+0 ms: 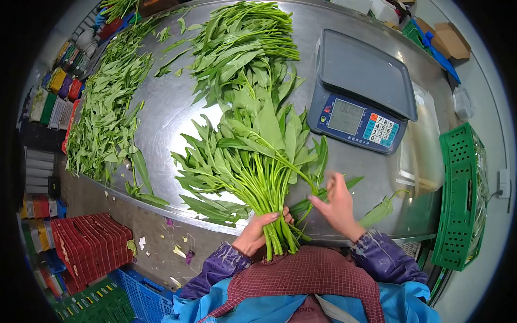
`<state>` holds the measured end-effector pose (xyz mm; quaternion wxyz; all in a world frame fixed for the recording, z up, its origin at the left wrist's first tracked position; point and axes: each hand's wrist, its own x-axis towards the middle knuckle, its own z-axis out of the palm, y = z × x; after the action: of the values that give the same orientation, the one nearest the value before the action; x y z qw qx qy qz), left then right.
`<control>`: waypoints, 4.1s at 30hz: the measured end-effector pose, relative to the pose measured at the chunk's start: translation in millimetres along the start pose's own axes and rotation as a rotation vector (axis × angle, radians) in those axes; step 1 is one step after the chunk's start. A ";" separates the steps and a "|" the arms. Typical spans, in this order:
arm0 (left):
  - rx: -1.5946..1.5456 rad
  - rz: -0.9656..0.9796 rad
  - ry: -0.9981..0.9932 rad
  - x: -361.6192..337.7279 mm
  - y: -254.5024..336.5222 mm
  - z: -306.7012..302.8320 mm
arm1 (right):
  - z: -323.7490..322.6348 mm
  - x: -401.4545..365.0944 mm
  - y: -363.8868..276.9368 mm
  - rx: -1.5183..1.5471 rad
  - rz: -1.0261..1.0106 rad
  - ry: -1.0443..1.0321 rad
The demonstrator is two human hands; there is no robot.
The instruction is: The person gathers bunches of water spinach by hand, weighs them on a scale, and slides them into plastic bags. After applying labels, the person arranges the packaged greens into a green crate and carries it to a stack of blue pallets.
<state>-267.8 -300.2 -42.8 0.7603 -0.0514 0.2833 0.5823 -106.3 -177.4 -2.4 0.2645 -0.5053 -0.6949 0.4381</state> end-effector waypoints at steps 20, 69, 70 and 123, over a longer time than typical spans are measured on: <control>0.053 -0.024 -0.065 2.3 -0.2 -6.0 | 7.2 -20.3 13.6 -0.441 -0.055 -0.617; 0.102 -0.041 0.041 3.4 3.0 23.2 | -1.9 -23.6 -5.5 0.273 0.131 -0.622; 0.123 -0.010 0.055 4.4 1.6 27.3 | -8.3 -21.5 -16.5 0.057 0.032 -0.553; 1.220 0.486 0.012 309.4 85.7 264.1 | -187.4 256.4 -12.7 0.707 0.047 -0.133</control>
<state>-198.4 99.7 47.3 0.4980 0.4512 0.5706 0.4720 -50.1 124.6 78.8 0.3671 -0.3685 -0.5042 0.6894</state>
